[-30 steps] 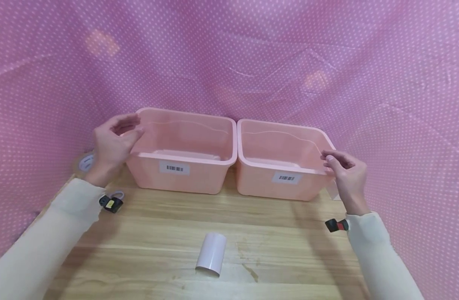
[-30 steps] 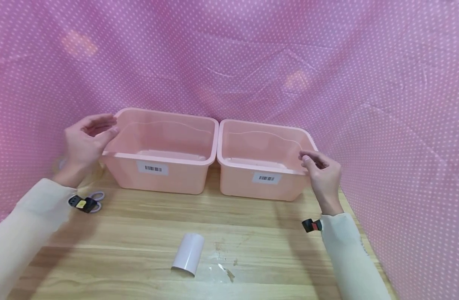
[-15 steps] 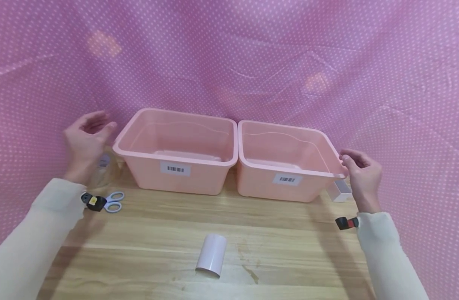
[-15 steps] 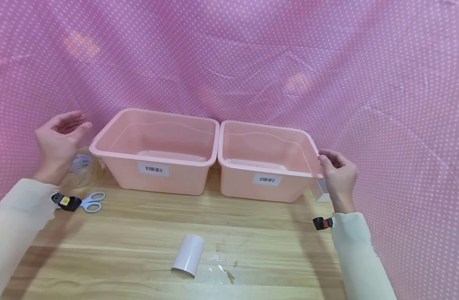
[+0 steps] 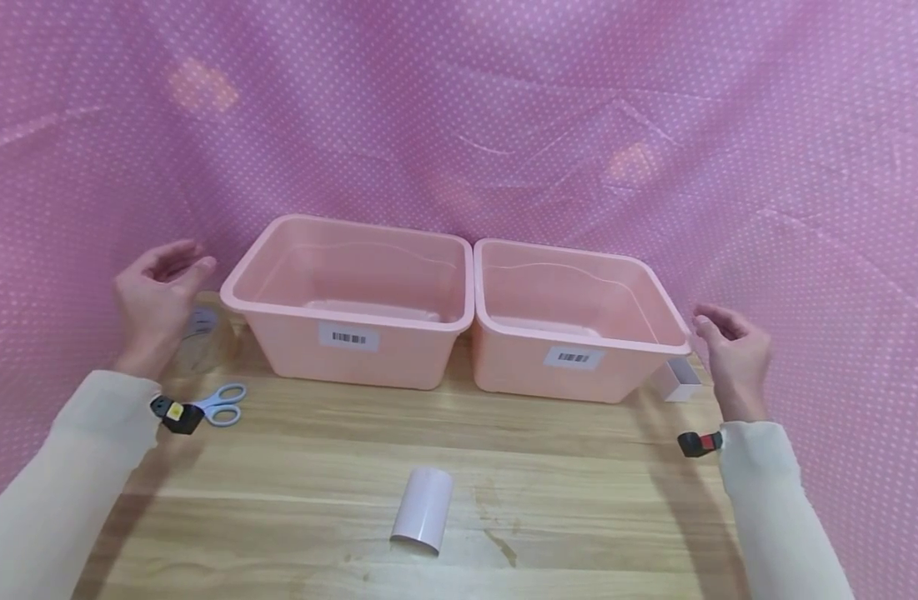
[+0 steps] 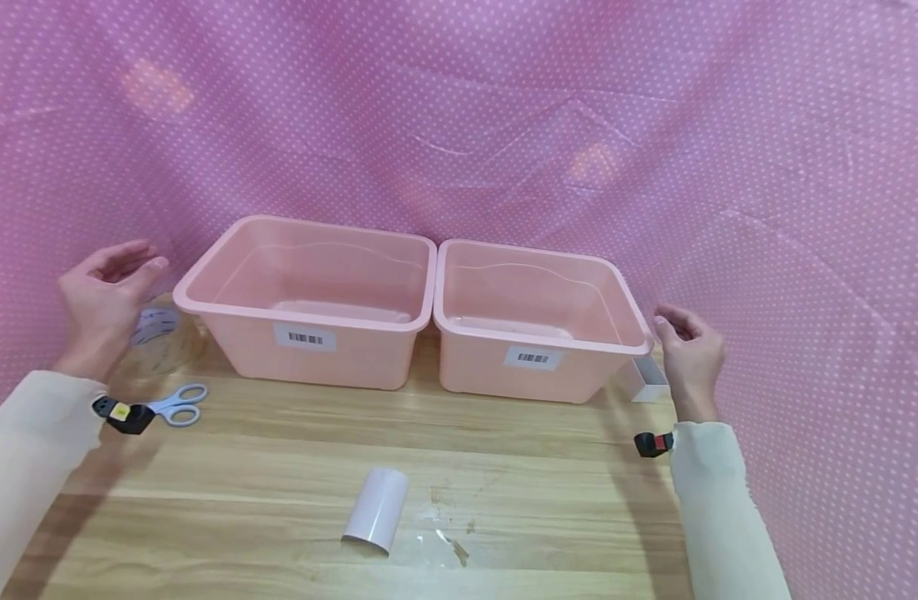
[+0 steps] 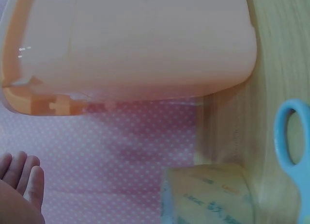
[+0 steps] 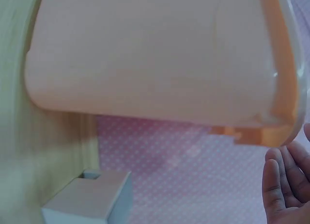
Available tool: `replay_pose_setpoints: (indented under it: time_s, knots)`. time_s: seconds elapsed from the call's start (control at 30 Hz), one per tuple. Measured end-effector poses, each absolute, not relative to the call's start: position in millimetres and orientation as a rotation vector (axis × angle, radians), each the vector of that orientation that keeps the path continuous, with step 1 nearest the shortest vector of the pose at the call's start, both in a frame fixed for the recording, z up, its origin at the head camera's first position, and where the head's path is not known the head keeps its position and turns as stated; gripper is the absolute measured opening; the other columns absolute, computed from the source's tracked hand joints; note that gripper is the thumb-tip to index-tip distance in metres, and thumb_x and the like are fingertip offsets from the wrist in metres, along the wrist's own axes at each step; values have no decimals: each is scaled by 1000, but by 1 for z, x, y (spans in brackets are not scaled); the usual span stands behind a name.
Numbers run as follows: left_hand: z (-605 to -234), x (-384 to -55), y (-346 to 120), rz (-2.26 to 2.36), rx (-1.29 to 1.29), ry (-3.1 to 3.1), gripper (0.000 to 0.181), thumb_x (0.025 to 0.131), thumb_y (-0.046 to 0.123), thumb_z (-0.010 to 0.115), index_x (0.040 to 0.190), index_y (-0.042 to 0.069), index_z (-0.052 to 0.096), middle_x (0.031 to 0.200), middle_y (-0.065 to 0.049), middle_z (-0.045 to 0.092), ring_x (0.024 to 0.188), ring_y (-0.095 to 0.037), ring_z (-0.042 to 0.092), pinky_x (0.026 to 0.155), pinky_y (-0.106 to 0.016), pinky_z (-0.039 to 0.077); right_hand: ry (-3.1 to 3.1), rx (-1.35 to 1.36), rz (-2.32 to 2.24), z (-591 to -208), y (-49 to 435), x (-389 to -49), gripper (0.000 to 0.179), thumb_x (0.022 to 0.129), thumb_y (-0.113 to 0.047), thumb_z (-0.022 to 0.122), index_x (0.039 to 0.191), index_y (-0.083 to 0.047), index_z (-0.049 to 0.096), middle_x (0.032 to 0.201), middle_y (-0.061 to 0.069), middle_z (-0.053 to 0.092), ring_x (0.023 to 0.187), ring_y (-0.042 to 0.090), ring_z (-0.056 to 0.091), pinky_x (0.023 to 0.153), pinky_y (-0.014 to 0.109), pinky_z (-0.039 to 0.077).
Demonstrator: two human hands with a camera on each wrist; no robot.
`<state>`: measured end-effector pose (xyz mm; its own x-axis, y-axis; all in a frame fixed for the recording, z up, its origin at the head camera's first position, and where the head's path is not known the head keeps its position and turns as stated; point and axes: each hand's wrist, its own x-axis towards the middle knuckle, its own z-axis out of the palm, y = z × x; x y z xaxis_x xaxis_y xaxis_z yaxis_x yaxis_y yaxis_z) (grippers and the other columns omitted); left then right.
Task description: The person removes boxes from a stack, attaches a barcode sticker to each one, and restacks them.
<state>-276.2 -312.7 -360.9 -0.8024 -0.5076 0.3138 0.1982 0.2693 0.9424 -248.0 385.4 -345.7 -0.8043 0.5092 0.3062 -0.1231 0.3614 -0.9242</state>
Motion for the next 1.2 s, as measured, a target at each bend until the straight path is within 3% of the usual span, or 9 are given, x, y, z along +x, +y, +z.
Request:
replay_pose_setpoints:
  time_s: [0.2, 0.3, 0.4, 0.53, 0.63, 0.83, 0.93, 1.07, 1.2]
  knots:
    - [-372, -273, -311, -1693, 276, -1961, 43, 89, 15, 78, 130, 9, 67, 105, 20, 72, 92, 7, 67, 82, -3, 51, -2019, -370, 1648, -359, 394, -249, 25, 95, -14, 71, 118, -5, 73, 90, -20, 75, 78, -1, 68, 73, 6, 53]
    - [-378, -273, -306, -1900, 197, -1798, 48, 85, 5, 80, 131, 5, 65, 105, 14, 74, 96, -1, 69, 85, -6, 54, -1944, -298, 1821, -366, 395, -251, 21, 97, -14, 69, 115, -6, 73, 94, -16, 76, 81, 0, 69, 75, 8, 55]
    - [-383, -270, -303, -2030, 158, -1722, 57, 86, 5, 80, 138, 4, 59, 121, 4, 73, 107, -3, 68, 89, -7, 53, -1962, -201, 1932, -371, 395, -252, 19, 99, -17, 65, 116, -11, 73, 101, -16, 75, 92, 0, 67, 80, 10, 54]
    - [-389, -264, -299, -2070, 138, -1772, 65, 92, 17, 76, 149, 10, 48, 150, -3, 57, 122, 1, 62, 95, -4, 49, -2022, -105, 2040, -375, 398, -251, 16, 102, -21, 59, 107, -21, 74, 102, -17, 73, 99, -1, 63, 88, 12, 47]
    - [-393, -260, -296, -2248, 17, -1624, 68, 95, 13, 71, 155, 6, 38, 160, -10, 43, 129, 0, 58, 102, -7, 46, -1999, -50, 2158, -377, 399, -252, 21, 105, -24, 54, 98, -22, 74, 95, -14, 73, 96, 0, 63, 90, 15, 44]
    - [-403, -258, -292, -2449, -200, -1490, 69, 103, 6, 55, 159, -3, 17, 168, -17, 20, 137, -1, 52, 121, -16, 31, -1962, 83, 2339, -381, 397, -253, 30, 108, -27, 42, 111, -18, 71, 105, -10, 71, 105, 5, 59, 97, 21, 40]
    - [-406, -259, -290, -2431, -202, -1527, 67, 103, 9, 54, 158, -4, 18, 165, -10, 34, 131, 2, 56, 122, -17, 30, -1955, 100, 2384, -381, 394, -256, 28, 108, -27, 42, 117, -18, 67, 111, -9, 68, 108, 6, 58, 98, 21, 39]
    - [-410, -260, -287, -2434, -229, -1468, 57, 103, 7, 53, 154, -6, 32, 139, 0, 64, 120, -4, 63, 111, -17, 41, -1963, 85, 2406, -381, 389, -260, 26, 108, -26, 44, 116, -16, 66, 107, -9, 69, 101, 5, 60, 95, 20, 42]
    - [-413, -262, -284, -2460, -289, -1392, 40, 103, 6, 53, 142, -3, 53, 124, -2, 71, 114, -10, 65, 105, -20, 44, -1994, 69, 2401, -381, 388, -262, 26, 108, -28, 44, 115, -17, 67, 102, -9, 71, 95, 4, 62, 92, 19, 43]
